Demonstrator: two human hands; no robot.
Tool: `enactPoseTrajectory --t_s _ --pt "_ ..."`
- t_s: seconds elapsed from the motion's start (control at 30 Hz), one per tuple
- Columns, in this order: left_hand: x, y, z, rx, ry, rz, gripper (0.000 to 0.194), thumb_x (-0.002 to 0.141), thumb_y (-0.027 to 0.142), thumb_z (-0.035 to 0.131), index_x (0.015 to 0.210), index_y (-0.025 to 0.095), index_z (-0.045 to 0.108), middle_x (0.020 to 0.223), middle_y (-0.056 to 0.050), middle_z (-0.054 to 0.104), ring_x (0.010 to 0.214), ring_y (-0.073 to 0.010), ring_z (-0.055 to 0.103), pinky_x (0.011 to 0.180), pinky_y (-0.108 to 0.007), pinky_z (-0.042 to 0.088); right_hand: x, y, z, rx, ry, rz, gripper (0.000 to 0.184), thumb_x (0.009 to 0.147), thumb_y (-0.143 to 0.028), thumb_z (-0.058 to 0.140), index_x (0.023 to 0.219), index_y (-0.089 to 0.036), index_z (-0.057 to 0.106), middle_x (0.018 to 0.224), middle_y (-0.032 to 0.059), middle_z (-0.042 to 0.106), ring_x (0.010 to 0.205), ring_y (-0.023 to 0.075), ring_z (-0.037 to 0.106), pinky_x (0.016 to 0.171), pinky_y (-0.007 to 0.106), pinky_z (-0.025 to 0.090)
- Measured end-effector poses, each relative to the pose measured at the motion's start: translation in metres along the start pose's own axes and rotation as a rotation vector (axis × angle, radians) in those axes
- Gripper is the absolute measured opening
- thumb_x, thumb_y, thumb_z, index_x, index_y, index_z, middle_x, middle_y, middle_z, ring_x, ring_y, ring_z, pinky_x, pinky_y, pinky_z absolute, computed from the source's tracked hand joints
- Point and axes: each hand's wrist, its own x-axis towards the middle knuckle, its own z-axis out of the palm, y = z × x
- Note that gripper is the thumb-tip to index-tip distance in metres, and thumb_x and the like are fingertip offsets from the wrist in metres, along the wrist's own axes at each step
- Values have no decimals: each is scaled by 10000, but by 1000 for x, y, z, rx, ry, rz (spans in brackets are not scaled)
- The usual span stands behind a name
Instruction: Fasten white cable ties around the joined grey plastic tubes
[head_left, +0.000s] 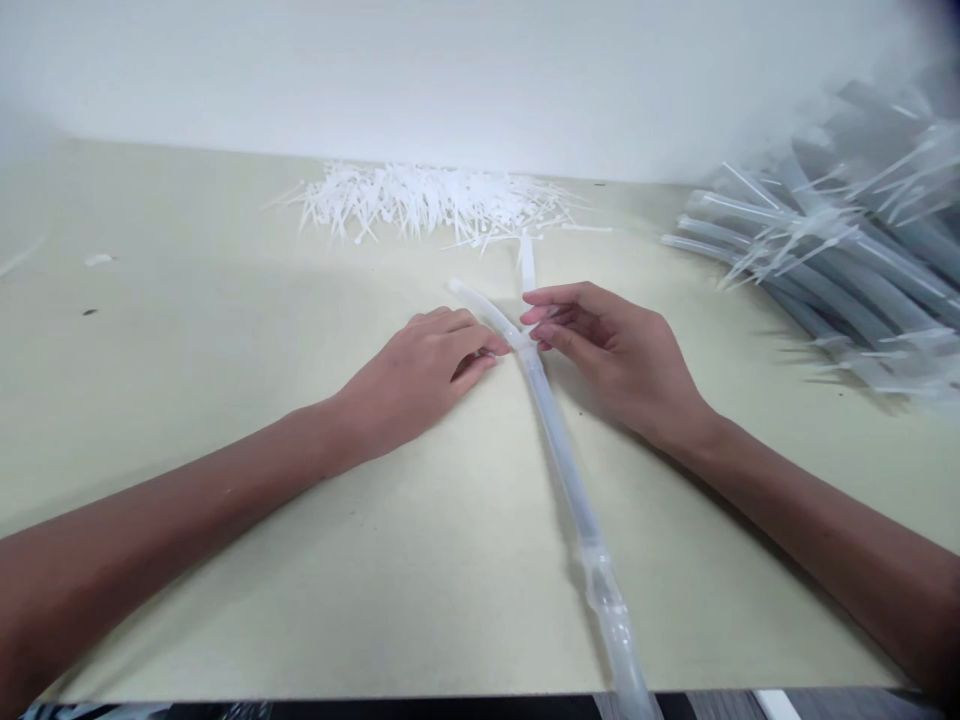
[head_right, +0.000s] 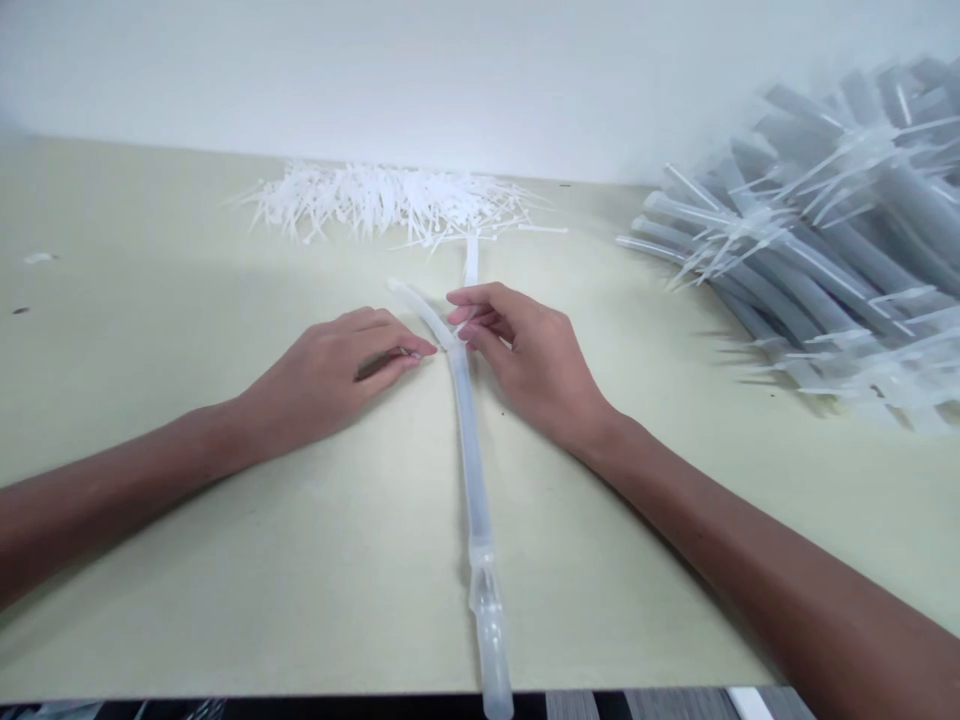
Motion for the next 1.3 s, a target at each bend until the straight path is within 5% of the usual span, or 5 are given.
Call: enactPoseTrajectory --t_s 0.67,0.83,1.3 --pt "1 3 -2 -27 64 -125 121 881 270 512 845 186 591 850 6 602 797 -142 548 743 -290 412 3 -3 2 185 51 68 227 809 -228 619 1027 -252 675 975 21 700 900 183 657 863 370 524" --pt "2 3 -2 -24 84 -122 128 884 267 500 850 183 591 863 -1 607 773 -138 547 733 -292 417 3 -3 3 128 68 -15 107 808 -196 609 849 -241 697 1000 27 673 955 190 632 882 377 514" --pt "0 1 -3 9 140 -196 152 886 279 494 820 177 586 825 -9 616 759 -149 549 682 -294 412 3 -4 5 -219 7 -135 142 860 -242 539 891 -263 675 889 9 658 790 167 610 657 319 491"
